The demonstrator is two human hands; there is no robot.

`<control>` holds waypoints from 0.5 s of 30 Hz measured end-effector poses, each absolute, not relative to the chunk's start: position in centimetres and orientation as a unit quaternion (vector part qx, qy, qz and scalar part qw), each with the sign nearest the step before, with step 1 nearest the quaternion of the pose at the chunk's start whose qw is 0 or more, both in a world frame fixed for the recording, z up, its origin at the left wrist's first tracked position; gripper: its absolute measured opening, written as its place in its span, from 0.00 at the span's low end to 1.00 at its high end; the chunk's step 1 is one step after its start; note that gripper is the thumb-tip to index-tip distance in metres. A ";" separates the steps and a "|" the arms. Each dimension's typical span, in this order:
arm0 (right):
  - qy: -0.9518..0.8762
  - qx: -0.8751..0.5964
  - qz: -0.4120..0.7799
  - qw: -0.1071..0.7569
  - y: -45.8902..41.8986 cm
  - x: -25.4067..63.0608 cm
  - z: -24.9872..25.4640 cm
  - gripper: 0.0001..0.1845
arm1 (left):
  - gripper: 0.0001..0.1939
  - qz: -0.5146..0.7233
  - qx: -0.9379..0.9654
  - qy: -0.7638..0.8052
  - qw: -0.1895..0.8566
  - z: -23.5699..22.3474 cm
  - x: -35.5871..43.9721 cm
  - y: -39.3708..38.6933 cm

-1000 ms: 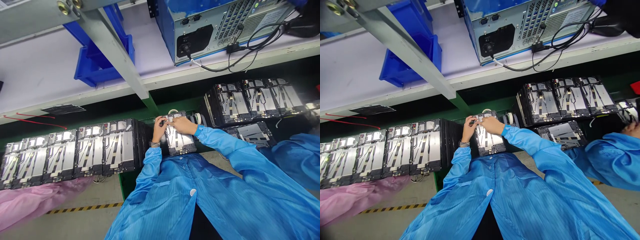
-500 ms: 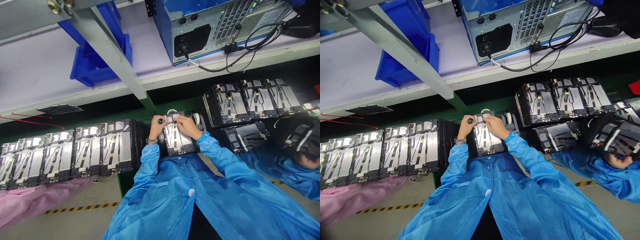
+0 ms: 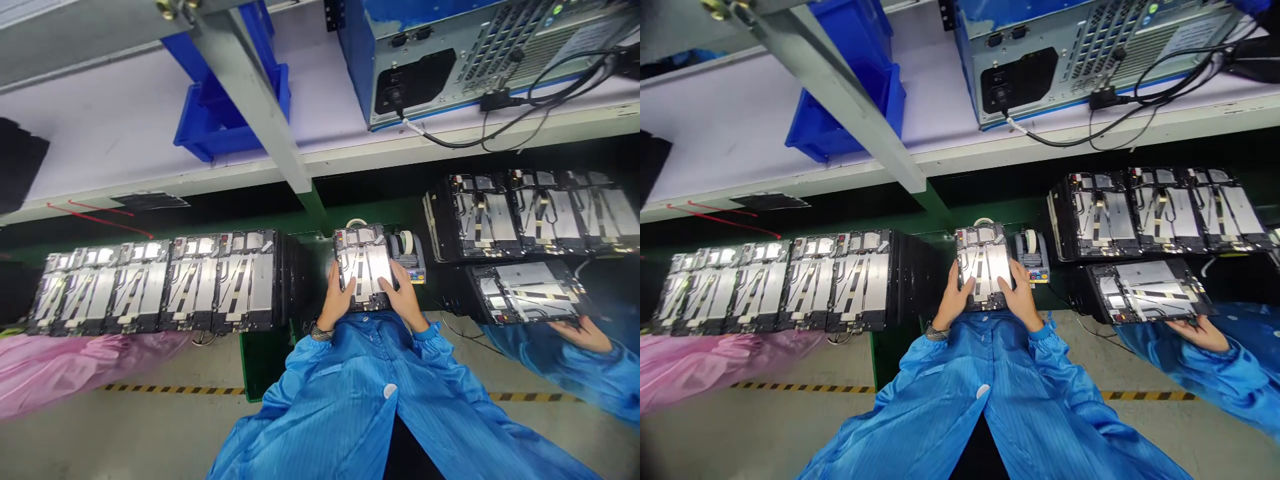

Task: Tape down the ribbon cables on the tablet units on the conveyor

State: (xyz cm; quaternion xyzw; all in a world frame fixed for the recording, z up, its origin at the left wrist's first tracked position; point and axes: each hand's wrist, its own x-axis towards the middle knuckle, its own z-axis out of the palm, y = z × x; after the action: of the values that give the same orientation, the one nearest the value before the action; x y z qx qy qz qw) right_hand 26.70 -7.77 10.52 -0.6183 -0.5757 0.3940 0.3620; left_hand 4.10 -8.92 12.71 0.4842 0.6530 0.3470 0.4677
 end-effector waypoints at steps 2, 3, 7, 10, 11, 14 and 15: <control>-0.560 -0.616 0.396 0.387 -8.5 26.3 10.6 0.39 | 0.44 0.368 0.471 0.647 0.473 13.7 5.2 -9.7; -0.554 -0.613 0.400 0.396 -8.8 26.1 11.0 0.40 | 0.44 0.381 0.468 0.642 0.472 14.4 5.5 -9.8; -0.540 -0.572 0.459 0.414 -9.9 25.3 14.1 0.47 | 0.43 0.423 0.504 0.617 0.431 17.7 5.0 -10.2; -0.536 -0.521 0.510 0.425 -10.4 24.3 16.9 0.51 | 0.42 0.441 0.527 0.611 0.393 19.8 3.6 -10.4; -0.533 -0.509 0.519 0.433 -10.4 23.8 17.7 0.53 | 0.42 0.445 0.527 0.612 0.387 20.3 3.2 -10.4; -0.514 -0.488 0.538 0.456 -10.4 22.5 19.2 0.53 | 0.41 0.453 0.516 0.615 0.387 21.3 2.0 -10.6; -0.503 -0.487 0.544 0.463 -10.4 22.1 19.5 0.52 | 0.41 0.458 0.510 0.617 0.387 21.6 1.7 -10.7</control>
State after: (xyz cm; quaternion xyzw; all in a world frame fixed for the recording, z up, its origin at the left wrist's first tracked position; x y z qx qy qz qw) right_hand 22.12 -10.43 19.52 -0.4871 -0.5030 0.5437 0.4628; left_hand 1.68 -10.71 21.61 0.5100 0.6167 0.4583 0.3866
